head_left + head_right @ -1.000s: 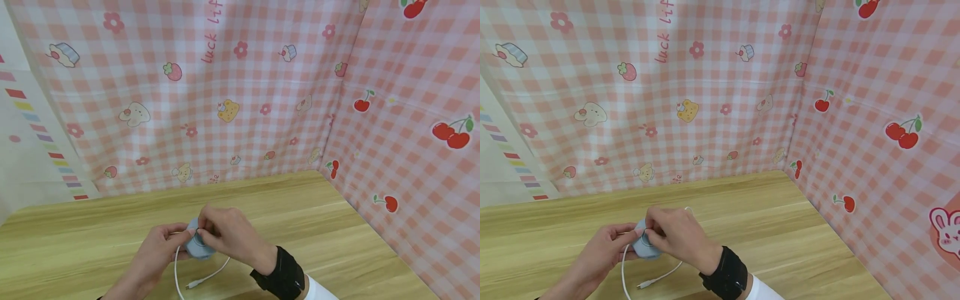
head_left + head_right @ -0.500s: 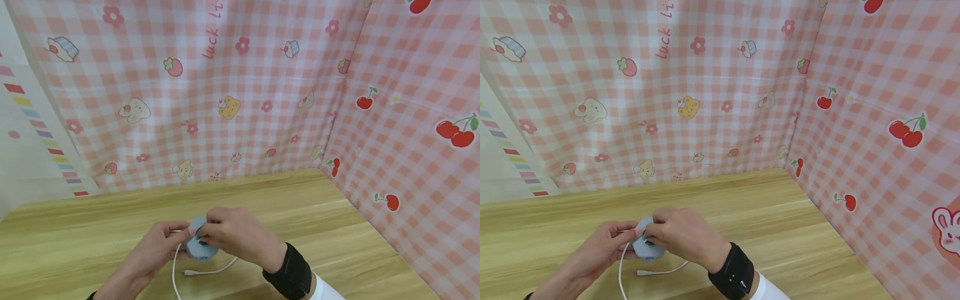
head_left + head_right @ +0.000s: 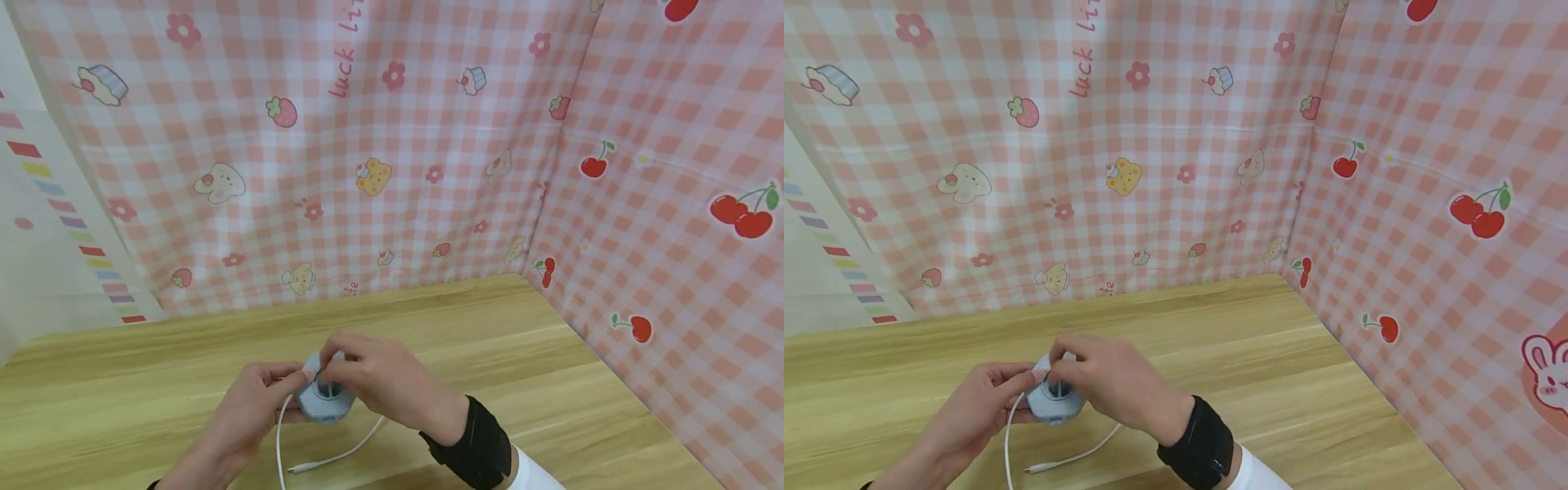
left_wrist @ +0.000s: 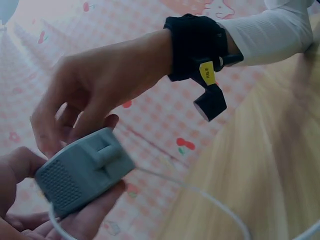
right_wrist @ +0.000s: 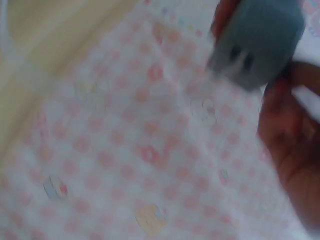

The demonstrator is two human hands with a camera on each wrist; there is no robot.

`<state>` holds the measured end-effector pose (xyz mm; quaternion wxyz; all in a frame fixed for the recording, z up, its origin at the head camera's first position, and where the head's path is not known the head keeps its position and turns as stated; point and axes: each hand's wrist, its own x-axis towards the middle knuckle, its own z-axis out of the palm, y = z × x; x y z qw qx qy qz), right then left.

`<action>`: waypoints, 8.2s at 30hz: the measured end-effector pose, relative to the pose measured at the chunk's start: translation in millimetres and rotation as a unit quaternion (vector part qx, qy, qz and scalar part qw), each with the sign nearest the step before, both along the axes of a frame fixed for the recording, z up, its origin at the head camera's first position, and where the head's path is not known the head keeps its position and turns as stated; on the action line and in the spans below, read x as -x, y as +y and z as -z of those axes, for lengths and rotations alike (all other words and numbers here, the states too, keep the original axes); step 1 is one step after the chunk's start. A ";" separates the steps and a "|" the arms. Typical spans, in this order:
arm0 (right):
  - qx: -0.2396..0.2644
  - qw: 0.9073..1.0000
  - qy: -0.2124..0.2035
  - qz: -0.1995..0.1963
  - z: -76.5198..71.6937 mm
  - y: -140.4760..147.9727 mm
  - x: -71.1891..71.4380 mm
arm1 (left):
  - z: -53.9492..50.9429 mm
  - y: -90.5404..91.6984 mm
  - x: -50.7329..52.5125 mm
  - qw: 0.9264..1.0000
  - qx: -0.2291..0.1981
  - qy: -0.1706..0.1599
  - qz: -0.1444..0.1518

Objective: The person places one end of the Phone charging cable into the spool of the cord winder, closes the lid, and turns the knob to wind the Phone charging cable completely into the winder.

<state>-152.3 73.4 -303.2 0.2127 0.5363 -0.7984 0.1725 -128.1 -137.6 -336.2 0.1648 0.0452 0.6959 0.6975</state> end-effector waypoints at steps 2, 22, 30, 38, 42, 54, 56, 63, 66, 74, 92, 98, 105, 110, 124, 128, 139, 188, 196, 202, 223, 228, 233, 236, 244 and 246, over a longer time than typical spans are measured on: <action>-0.053 0.997 0.053 -0.025 -3.5 4.3 -0.1 | -0.7 -2.7 1.0 1.000 -0.002 -0.005 0.024; 0.040 0.998 -0.042 0.009 4.4 -0.5 1.7 | -0.5 5.4 -2.7 1.000 -0.011 -0.012 -0.004; -0.071 0.992 0.082 -0.062 -7.5 8.7 1.0 | -0.5 -2.3 -0.1 0.995 -0.025 -0.026 0.094; 0.048 0.997 -0.019 0.060 0.4 -1.5 -3.4 | -3.1 7.3 -4.6 0.998 -0.034 0.003 0.060; 0.107 0.990 -0.078 0.054 5.8 -6.7 -4.9 | -3.9 10.3 -5.7 0.999 -0.023 0.012 0.022; -0.050 0.995 0.040 -0.071 -5.8 11.7 0.8 | -1.5 -0.5 -0.7 0.996 -0.017 -0.027 0.088; -0.044 0.997 0.036 -0.048 -5.6 11.1 0.1 | -0.9 0.7 -0.8 0.995 -0.027 -0.029 0.097; 0.053 0.996 -0.016 0.076 2.5 0.1 -2.7 | -1.0 10.3 -3.4 0.992 -0.090 -0.022 0.086; 0.087 0.991 -0.040 0.093 6.2 -4.1 -2.7 | 0.5 14.3 -4.3 0.994 -0.082 -0.012 0.069; -0.019 0.999 -0.020 -0.028 -3.0 10.1 4.4 | 3.8 7.1 -1.0 0.996 -0.035 -0.036 0.067; 0.075 0.994 -0.061 0.050 6.6 -3.5 -3.0 | 4.3 11.3 -2.2 0.992 -0.075 -0.023 0.099; 0.066 0.994 -0.081 -0.017 -3.3 6.9 4.8 | 4.2 8.4 0.1 0.996 -0.050 -0.031 0.068; -0.057 0.993 0.028 -0.099 -14.1 17.2 6.7 | 4.4 3.6 3.2 0.991 -0.048 -0.050 0.118; -0.058 0.997 0.012 -0.052 -12.7 16.2 2.0 | 6.8 4.4 3.4 0.985 -0.078 -0.049 0.147; 0.020 0.995 -0.056 0.085 -5.8 6.0 -9.3 | 14.4 18.3 -0.2 0.989 -0.128 -0.034 0.069; 0.051 0.988 -0.073 0.125 -1.2 0.0 -12.3 | 15.9 21.7 -1.1 0.989 -0.137 -0.023 0.041; 0.186 0.966 -0.170 0.059 -15.8 14.4 5.8 | 6.5 16.4 -1.6 0.994 -0.110 -0.016 0.000; 0.053 0.988 -0.121 -0.082 -14.7 24.4 25.4 | 11.8 17.3 0.3 0.992 -0.118 -0.041 0.028; -0.047 0.983 -0.037 -0.171 -18.9 24.5 19.7 | 7.9 7.6 3.0 0.980 -0.103 -0.068 0.157; -0.095 0.978 -0.028 -0.184 -15.3 21.6 13.0 | 12.9 6.4 2.3 0.961 -0.137 -0.078 0.228; -0.056 0.985 0.145 -0.071 -1.9 12.1 16.3 | 6.3 7.0 0.7 0.975 -0.133 -0.047 0.173; -0.060 0.984 0.158 -0.054 3.3 9.4 17.6 | 7.4 6.4 0.6 0.983 -0.101 -0.038 0.151; -0.029 0.982 0.179 -0.044 9.4 7.8 19.8 | 7.8 6.9 0.5 0.987 -0.089 -0.029 0.128; -0.020 0.984 0.173 -0.049 11.7 7.0 22.3 | 7.8 7.3 0.2 0.990 -0.082 -0.031 0.111; 0.001 0.991 0.012 -0.131 6.1 13.4 34.2 | 12.7 7.2 1.5 0.992 -0.098 -0.035 0.078; 0.015 0.990 -0.051 -0.130 4.2 16.2 36.1 | 13.6 5.5 2.7 0.992 -0.108 -0.033 0.061</action>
